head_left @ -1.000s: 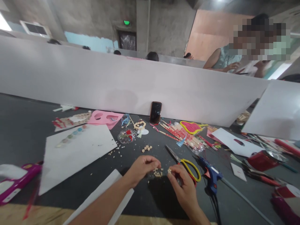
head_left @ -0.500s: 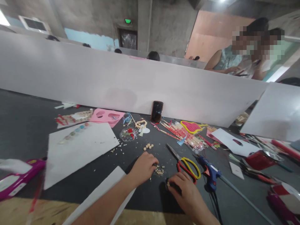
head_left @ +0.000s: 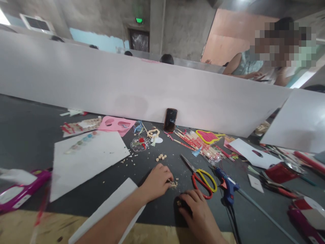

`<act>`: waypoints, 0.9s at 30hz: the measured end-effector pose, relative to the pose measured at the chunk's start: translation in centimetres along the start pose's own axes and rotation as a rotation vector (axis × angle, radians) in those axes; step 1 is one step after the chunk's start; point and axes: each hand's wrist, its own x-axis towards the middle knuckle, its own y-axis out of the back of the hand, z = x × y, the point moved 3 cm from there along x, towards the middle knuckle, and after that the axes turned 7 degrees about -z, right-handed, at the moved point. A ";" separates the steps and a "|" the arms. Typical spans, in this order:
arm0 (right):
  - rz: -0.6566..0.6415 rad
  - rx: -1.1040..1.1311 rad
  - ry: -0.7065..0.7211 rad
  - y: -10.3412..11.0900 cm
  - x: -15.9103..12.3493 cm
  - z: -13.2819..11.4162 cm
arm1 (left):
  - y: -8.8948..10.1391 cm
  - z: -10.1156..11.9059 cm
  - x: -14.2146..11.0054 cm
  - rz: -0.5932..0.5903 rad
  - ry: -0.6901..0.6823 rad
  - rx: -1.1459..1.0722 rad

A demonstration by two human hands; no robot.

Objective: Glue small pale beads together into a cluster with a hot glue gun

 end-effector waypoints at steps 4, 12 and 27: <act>0.019 0.018 -0.011 0.2 -0.4 0.4 | -0.2 0.5 -0.1 -0.015 0.000 0.025; 0.086 -0.016 -0.015 1.2 -1.8 1.8 | -0.6 1.0 -0.1 -0.013 -0.020 0.041; 0.060 -0.217 -0.813 8.7 -5.4 13.6 | 0.3 0.5 0.2 0.066 0.174 -0.672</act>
